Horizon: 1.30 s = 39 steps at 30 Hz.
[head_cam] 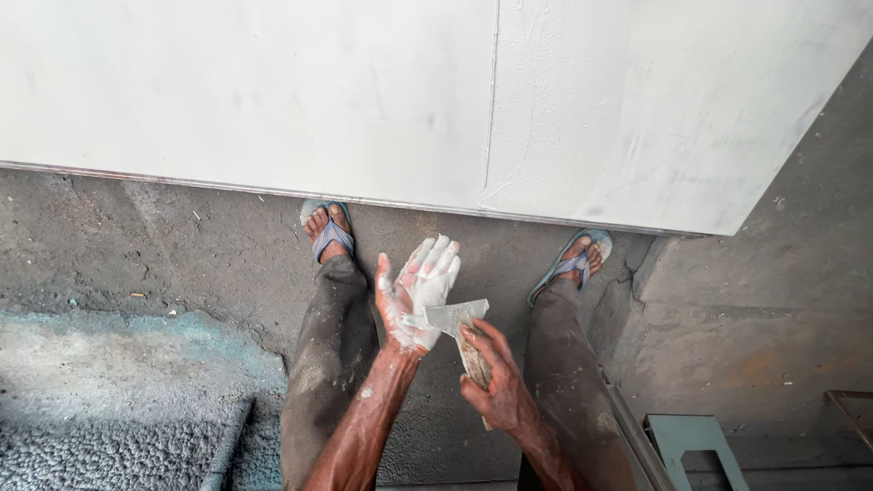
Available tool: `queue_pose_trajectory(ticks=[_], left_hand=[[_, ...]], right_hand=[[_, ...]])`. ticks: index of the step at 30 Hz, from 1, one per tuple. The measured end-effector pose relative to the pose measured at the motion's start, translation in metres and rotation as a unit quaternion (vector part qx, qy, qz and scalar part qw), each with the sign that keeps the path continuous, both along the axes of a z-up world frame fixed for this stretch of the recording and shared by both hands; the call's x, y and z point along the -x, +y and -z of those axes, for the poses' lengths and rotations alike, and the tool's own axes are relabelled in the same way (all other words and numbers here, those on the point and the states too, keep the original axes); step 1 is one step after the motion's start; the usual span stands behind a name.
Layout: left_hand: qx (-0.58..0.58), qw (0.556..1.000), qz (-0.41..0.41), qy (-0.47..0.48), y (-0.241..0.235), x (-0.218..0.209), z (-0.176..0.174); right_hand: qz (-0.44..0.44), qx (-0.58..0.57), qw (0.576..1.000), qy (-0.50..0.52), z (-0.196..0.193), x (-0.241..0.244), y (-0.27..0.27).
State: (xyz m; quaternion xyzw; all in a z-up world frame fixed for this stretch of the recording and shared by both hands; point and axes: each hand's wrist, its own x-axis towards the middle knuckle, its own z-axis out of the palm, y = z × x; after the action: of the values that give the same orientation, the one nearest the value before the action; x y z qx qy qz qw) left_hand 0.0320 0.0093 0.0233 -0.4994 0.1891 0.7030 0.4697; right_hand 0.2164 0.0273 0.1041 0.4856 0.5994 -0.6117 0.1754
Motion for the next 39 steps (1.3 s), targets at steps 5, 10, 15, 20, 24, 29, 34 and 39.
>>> queue_pose_trajectory(ticks=[5,10,15,20,24,29,34,39], left_hand=[[-0.096,0.994,0.027,0.035,0.016,0.040,-0.004],[-0.014,0.993,0.115,0.015,0.013,0.042,0.006],[-0.021,0.991,0.121,0.051,0.003,0.055,0.016],[-0.027,0.993,0.107,0.046,-0.003,0.065,0.019],[-0.016,0.992,0.119,0.043,-0.005,0.072,0.020],[-0.026,0.989,0.132,0.060,-0.007,0.076,0.018],[-0.021,0.990,0.133,0.052,-0.007,0.080,0.018],[-0.035,0.988,0.134,0.065,-0.007,0.083,0.017]], right_hand=[[0.032,-0.003,0.996,-0.085,0.039,-0.006,0.078],[0.005,-0.268,0.954,-0.137,0.149,0.059,0.217],[-0.085,-0.446,0.886,-0.095,0.236,0.140,0.313],[-0.121,-0.493,0.860,-0.052,0.277,0.162,0.337],[-0.123,-0.492,0.860,-0.051,0.298,0.162,0.339],[-0.124,-0.509,0.851,-0.041,0.308,0.159,0.337],[-0.114,-0.511,0.852,-0.021,0.314,0.159,0.334],[-0.116,-0.524,0.844,-0.002,0.321,0.159,0.334]])
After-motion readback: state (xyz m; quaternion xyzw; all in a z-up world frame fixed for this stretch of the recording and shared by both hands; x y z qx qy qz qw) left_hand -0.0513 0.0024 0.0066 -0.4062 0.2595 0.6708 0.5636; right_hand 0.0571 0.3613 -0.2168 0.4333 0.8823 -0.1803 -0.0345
